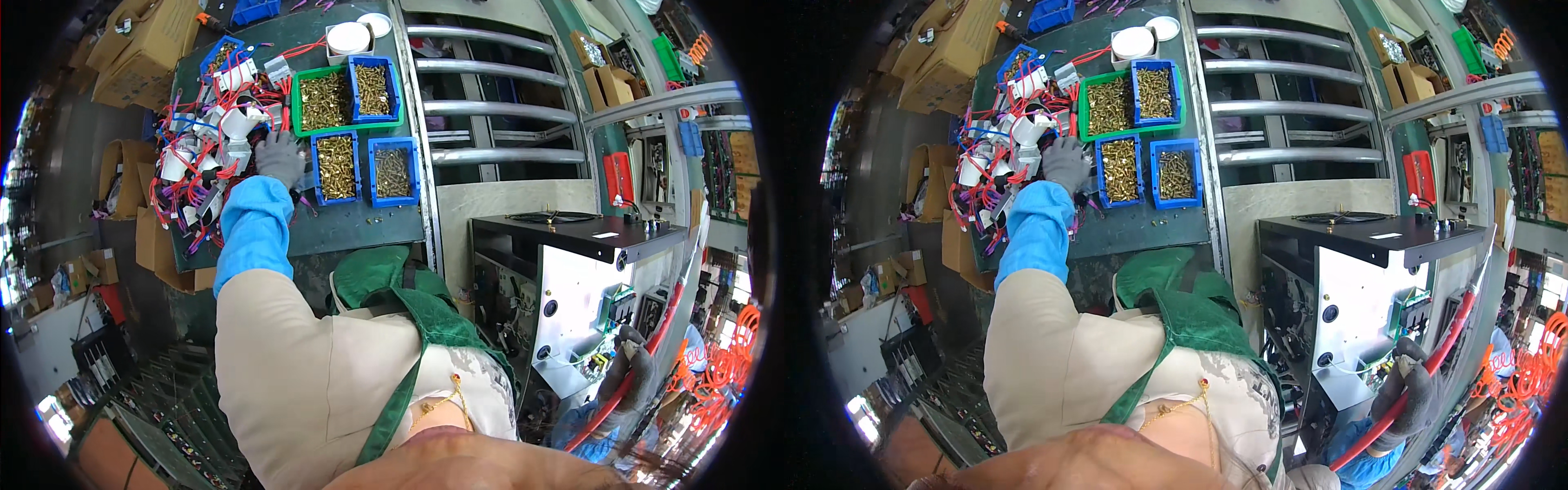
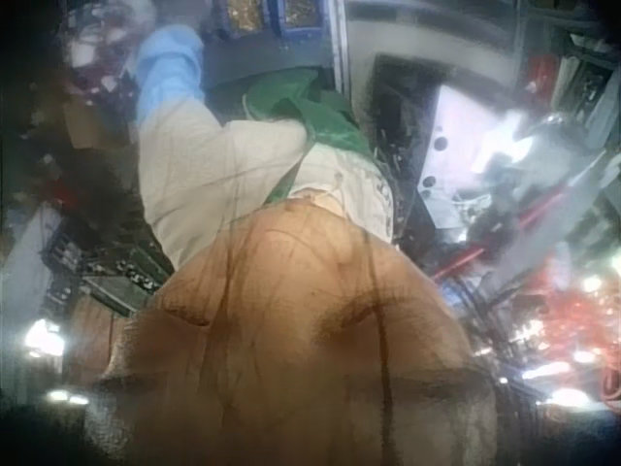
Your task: The person retrieves small electronic components with wires from a cardboard box and places them on a workbench. They then use a red-handled tool to strip wire insulation and a power drill to fasten screws, assembling the components onto a metal chassis with a circuit board.
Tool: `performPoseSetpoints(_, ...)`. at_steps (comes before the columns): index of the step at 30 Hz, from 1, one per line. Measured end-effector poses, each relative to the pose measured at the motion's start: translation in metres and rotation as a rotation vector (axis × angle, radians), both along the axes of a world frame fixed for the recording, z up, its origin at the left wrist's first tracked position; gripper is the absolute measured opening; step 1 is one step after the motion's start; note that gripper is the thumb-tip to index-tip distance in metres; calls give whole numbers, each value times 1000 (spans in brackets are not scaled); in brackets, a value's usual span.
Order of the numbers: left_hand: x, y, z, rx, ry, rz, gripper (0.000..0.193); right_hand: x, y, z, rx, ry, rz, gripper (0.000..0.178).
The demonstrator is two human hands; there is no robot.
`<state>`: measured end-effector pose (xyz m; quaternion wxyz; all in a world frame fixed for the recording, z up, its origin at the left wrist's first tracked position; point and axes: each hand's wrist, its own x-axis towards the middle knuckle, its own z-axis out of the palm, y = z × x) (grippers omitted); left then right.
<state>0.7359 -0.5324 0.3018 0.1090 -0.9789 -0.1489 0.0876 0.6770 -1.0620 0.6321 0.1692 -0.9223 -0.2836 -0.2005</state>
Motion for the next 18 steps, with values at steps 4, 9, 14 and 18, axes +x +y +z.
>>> performPoseSetpoints(4,19,16,7,143,128,153,45,1,0,4,-7,2,-20,14)
performPoseSetpoints(9,15,17,-38,140,8,98,43,-3,6,9,-34,27,-58,13)
performPoseSetpoints(14,41,17,-33,19,168,330,54,-6,3,9,-105,23,-148,12)
performPoseSetpoints(18,53,28,-63,-201,-87,616,54,-6,6,11,-150,-41,-111,11)
